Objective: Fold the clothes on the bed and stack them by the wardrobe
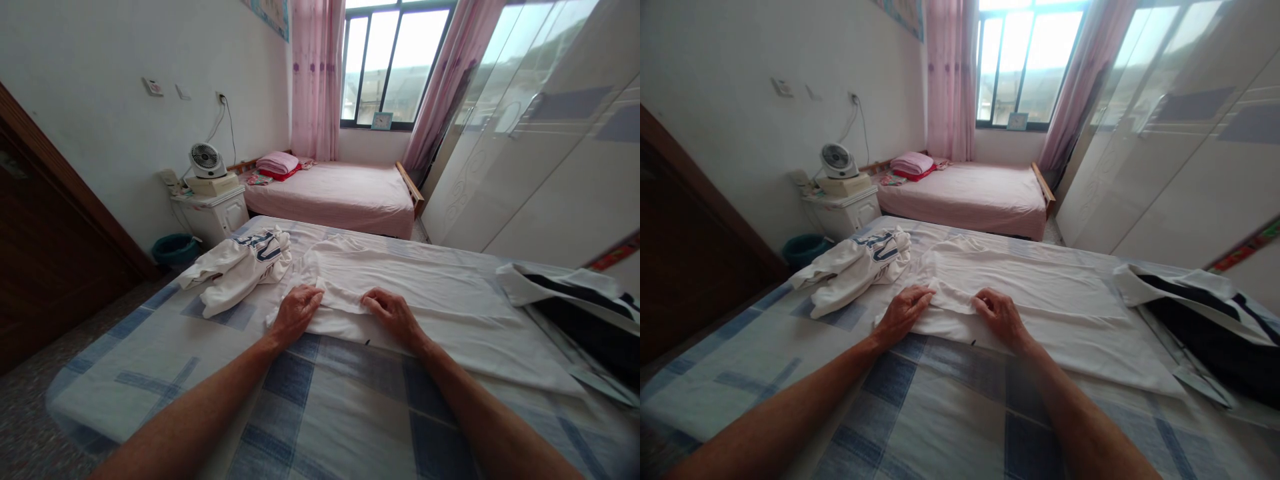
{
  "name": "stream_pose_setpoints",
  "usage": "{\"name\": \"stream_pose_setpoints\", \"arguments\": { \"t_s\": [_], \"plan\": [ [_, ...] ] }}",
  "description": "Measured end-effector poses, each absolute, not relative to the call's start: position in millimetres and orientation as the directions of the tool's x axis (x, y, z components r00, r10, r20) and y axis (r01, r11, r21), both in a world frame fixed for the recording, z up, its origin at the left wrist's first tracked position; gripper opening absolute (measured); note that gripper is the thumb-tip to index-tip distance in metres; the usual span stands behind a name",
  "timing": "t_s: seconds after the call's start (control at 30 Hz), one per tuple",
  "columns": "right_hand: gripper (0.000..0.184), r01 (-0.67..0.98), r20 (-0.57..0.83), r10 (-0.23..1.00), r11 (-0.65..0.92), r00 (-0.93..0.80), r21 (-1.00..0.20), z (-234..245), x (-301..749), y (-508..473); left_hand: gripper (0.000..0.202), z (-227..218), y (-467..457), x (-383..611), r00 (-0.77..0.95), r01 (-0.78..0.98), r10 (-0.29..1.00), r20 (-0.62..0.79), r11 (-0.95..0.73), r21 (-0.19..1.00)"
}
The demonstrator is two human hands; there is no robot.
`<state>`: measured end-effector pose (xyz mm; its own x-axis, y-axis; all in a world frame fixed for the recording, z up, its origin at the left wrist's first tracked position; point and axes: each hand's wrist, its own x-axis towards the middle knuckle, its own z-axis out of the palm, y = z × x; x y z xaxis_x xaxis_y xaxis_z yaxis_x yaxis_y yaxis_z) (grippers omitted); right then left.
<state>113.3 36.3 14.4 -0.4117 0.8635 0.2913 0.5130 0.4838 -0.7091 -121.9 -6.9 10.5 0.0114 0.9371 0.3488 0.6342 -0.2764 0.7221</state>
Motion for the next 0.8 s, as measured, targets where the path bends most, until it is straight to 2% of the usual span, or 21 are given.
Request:
{"name": "stream_pose_setpoints", "arguments": {
  "t_s": [0.13, 0.27, 0.33, 0.4, 0.47, 0.57, 0.63, 0.7, 0.8],
  "plan": [
    [0.013, 0.532, 0.340, 0.852, 0.517, -0.399, -0.671, 9, 113, 40, 0.027, 10, -6, -122, -0.049, 0.677, 0.931, 0.362, -0.236, 0.697],
    [0.018, 0.546, 0.248, 0.869, 0.468, -0.428, -0.695, 11, 117, 42, 0.023, 5, -5, -123, -0.051, 0.736, 0.918, 0.393, -0.231, 0.636],
    [0.016, 0.640, 0.283, 0.883, 0.466, -0.373, -0.611, 17, 118, 41, 0.022, 5, -5, -124, -0.057, 0.797, 0.885, 0.462, -0.239, 0.555],
    [0.019, 0.719, 0.390, 0.864, 0.489, -0.320, -0.494, 24, 118, 36, 0.027, 7, -6, -122, -0.015, 0.858, 0.830, 0.558, -0.276, 0.434],
    [0.023, 0.711, 0.465, 0.795, 0.581, -0.390, -0.395, 27, 113, 29, 0.034, 9, -7, -119, 0.107, 0.884, 0.793, 0.600, -0.353, 0.308],
    [0.036, 0.613, 0.451, 0.652, 0.748, -0.609, -0.254, 22, 101, 17, 0.041, 5, -7, -113, 0.304, 0.872, 0.810, 0.502, -0.449, 0.197],
    [0.044, 0.600, 0.401, 0.623, 0.775, -0.672, -0.197, 16, 95, 13, 0.044, -1, -7, -113, 0.362, 0.874, 0.846, 0.390, -0.454, 0.173],
    [0.040, 0.629, 0.402, 0.646, 0.753, -0.649, -0.193, 12, 96, 13, 0.043, -6, -6, -116, 0.358, 0.890, 0.878, 0.316, -0.424, 0.170],
    [0.034, 0.697, 0.485, 0.712, 0.671, -0.508, -0.255, 15, 106, 25, 0.041, -1, -7, -121, 0.298, 0.911, 0.895, 0.331, -0.371, 0.182]
  ]
}}
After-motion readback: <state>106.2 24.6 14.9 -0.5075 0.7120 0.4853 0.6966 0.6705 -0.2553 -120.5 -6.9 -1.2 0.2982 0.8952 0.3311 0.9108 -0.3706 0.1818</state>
